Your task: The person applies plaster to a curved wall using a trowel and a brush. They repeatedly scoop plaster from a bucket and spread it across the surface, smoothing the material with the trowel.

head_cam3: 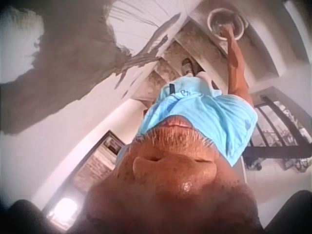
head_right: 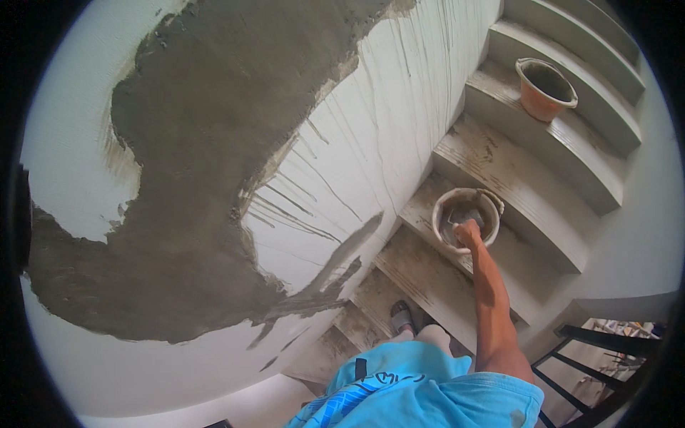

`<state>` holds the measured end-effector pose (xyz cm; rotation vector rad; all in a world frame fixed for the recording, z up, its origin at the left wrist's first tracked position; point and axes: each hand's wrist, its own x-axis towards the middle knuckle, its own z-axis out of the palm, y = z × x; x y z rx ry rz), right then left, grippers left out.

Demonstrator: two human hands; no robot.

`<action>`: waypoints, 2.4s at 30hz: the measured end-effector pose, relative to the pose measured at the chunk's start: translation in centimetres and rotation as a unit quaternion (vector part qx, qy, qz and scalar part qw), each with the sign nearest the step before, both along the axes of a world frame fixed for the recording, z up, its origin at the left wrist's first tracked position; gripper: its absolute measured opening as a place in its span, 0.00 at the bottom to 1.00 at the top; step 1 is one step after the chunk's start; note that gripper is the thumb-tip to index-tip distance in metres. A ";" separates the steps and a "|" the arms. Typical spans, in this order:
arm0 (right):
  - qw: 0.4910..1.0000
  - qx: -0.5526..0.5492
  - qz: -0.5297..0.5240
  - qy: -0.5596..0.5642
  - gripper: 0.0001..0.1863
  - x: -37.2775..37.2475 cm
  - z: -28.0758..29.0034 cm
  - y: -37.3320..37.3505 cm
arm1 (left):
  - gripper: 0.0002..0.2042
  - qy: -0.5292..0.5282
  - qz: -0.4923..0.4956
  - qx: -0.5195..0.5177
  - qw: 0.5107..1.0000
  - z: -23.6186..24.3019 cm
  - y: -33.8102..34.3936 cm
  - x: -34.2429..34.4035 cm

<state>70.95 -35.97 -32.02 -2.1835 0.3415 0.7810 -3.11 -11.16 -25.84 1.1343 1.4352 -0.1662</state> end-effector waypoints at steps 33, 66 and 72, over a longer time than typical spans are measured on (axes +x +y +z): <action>0.970 -0.101 0.068 -0.212 0.18 -1.6 -1.7 -1.8 | 0.16 -0.004 -0.190 0.174 0.966 13.8 5.7 18.8; 0.751 0.291 0.086 -0.586 0.27 -10.8 32.5 20.2 | 0.14 0.057 -0.137 0.118 0.982 2.4 2.9 7.1; 0.747 0.249 0.062 -0.613 0.26 -9.6 34.0 23.2 | 0.13 0.015 -0.262 0.185 0.947 1.4 3.4 4.9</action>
